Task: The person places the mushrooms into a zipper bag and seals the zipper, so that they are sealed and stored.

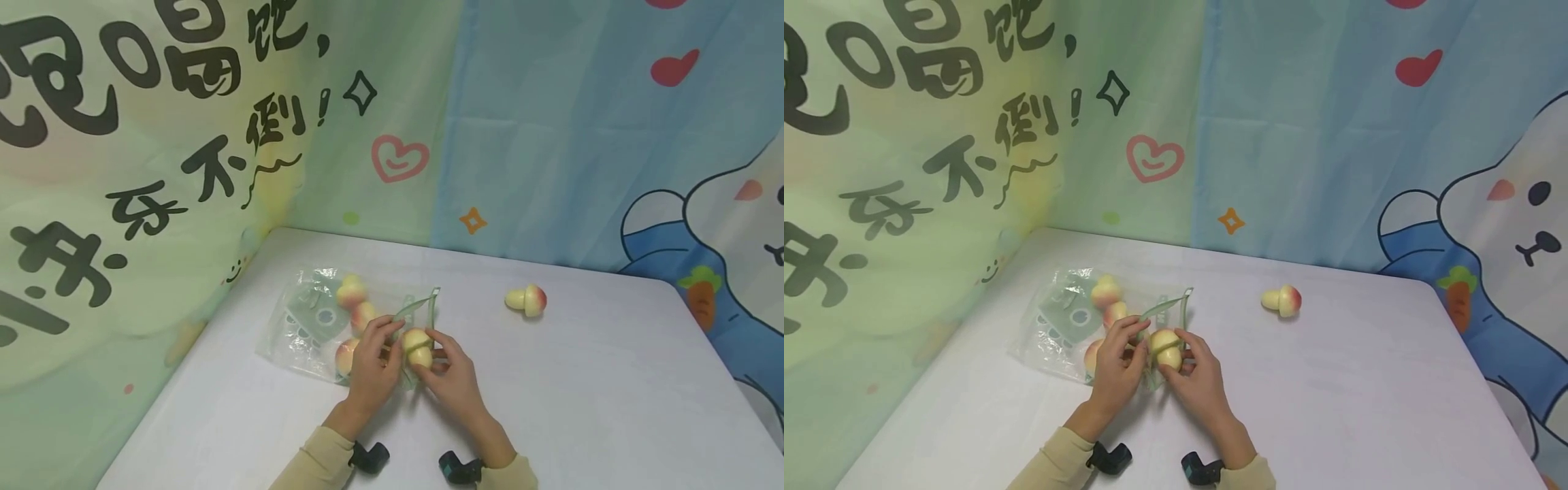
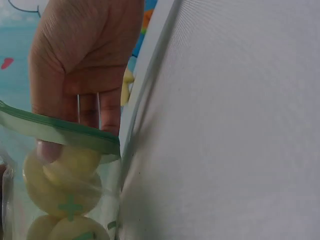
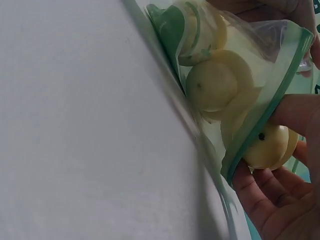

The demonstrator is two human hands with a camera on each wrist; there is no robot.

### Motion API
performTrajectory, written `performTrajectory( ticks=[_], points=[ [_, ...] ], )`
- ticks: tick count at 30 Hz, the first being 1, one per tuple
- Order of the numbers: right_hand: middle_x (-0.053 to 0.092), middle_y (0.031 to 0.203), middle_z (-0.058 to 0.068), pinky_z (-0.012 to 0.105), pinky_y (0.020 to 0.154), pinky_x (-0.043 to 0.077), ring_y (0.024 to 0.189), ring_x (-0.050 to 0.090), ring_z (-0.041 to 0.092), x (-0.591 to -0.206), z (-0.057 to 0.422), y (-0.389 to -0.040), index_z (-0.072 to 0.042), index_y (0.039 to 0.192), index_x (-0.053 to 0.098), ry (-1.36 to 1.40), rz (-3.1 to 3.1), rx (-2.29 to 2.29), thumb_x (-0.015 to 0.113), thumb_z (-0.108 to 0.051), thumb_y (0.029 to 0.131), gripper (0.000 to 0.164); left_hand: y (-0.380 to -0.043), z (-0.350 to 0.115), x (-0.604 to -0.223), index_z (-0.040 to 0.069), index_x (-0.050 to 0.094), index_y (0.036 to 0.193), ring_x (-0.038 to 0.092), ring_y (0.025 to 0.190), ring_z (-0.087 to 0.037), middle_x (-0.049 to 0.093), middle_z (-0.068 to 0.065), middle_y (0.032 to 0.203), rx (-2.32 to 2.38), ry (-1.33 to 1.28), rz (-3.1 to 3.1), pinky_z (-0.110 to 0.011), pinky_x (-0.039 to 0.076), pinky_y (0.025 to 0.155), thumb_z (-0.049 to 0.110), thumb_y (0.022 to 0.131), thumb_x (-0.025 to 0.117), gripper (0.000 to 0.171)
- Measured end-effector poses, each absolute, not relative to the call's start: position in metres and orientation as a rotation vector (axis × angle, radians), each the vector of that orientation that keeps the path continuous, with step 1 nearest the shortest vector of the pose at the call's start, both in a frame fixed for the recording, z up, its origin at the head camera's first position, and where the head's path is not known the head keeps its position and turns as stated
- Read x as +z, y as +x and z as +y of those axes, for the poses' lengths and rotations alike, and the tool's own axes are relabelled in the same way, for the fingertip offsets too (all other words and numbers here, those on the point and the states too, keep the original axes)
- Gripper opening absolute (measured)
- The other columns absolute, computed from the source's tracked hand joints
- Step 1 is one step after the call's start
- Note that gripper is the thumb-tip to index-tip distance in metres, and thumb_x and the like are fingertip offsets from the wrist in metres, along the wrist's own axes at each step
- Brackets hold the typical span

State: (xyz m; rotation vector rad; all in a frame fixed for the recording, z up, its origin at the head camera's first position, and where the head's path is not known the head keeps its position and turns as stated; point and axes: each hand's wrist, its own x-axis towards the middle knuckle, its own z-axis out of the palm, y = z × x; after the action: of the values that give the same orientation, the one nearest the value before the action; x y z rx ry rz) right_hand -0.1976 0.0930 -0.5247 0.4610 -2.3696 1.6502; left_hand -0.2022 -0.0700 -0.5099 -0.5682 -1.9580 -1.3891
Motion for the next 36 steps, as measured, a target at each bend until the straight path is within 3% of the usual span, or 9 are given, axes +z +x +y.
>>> performTrajectory(
  ticks=[5, 13, 21, 28, 36],
  points=[
    [0.053, 0.133, 0.015, 0.029, 0.078, 0.058, 0.102, 0.063, 0.031, -0.528, 0.09, -0.198, -0.006, 0.138, 0.051, 0.44, -2.428, 1.656, 0.078, 0.001, 0.079, 0.065, -0.203, -0.067, -0.509, -0.009, 0.064, 0.109, 0.062, 0.071, -0.027, 0.06, -0.025, 0.111, -1.367, -0.581, -1.919, -0.021, 0.052, 0.052, -0.02, 0.077, 0.062, 0.034],
    [0.052, 0.135, 0.01, 0.03, 0.081, 0.057, 0.105, 0.062, 0.028, -0.531, 0.089, -0.197, -0.011, 0.139, 0.05, 0.481, -2.452, 1.641, 0.072, 0.007, 0.08, 0.066, -0.201, -0.069, -0.512, 0.0, 0.064, 0.116, 0.062, 0.078, -0.02, 0.059, -0.014, 0.118, -1.376, -0.593, -1.958, -0.014, 0.052, 0.058, -0.01, 0.085, 0.059, 0.033],
    [0.059, 0.132, 0.017, 0.034, 0.08, 0.058, 0.099, 0.067, 0.031, -0.524, 0.081, -0.193, -0.005, 0.135, 0.056, 0.52, -2.417, 1.711, 0.072, 0.011, 0.079, 0.06, -0.201, -0.067, -0.51, -0.001, 0.065, 0.115, 0.061, 0.077, -0.019, 0.059, -0.016, 0.117, -1.378, -0.625, -1.911, -0.014, 0.051, 0.056, -0.012, 0.083, 0.059, 0.034],
    [0.045, 0.146, 0.017, 0.031, 0.089, 0.054, 0.117, 0.06, 0.033, -0.533, 0.079, -0.194, -0.002, 0.146, 0.042, 0.753, -2.441, 1.739, 0.061, 0.013, 0.086, 0.065, -0.201, -0.067, -0.511, -0.002, 0.065, 0.114, 0.062, 0.076, -0.02, 0.059, -0.015, 0.117, -1.352, -0.618, -1.908, -0.015, 0.051, 0.057, -0.01, 0.084, 0.058, 0.032],
    [0.055, 0.131, 0.025, 0.039, 0.083, 0.057, 0.104, 0.064, 0.039, -0.515, 0.074, -0.183, 0.004, 0.134, 0.053, 0.613, -2.376, 1.738, 0.063, 0.019, 0.081, 0.056, -0.202, -0.067, -0.514, -0.002, 0.064, 0.114, 0.06, 0.078, -0.018, 0.059, -0.015, 0.117, -1.361, -0.623, -1.911, -0.015, 0.051, 0.057, -0.011, 0.083, 0.057, 0.033]
  ],
)
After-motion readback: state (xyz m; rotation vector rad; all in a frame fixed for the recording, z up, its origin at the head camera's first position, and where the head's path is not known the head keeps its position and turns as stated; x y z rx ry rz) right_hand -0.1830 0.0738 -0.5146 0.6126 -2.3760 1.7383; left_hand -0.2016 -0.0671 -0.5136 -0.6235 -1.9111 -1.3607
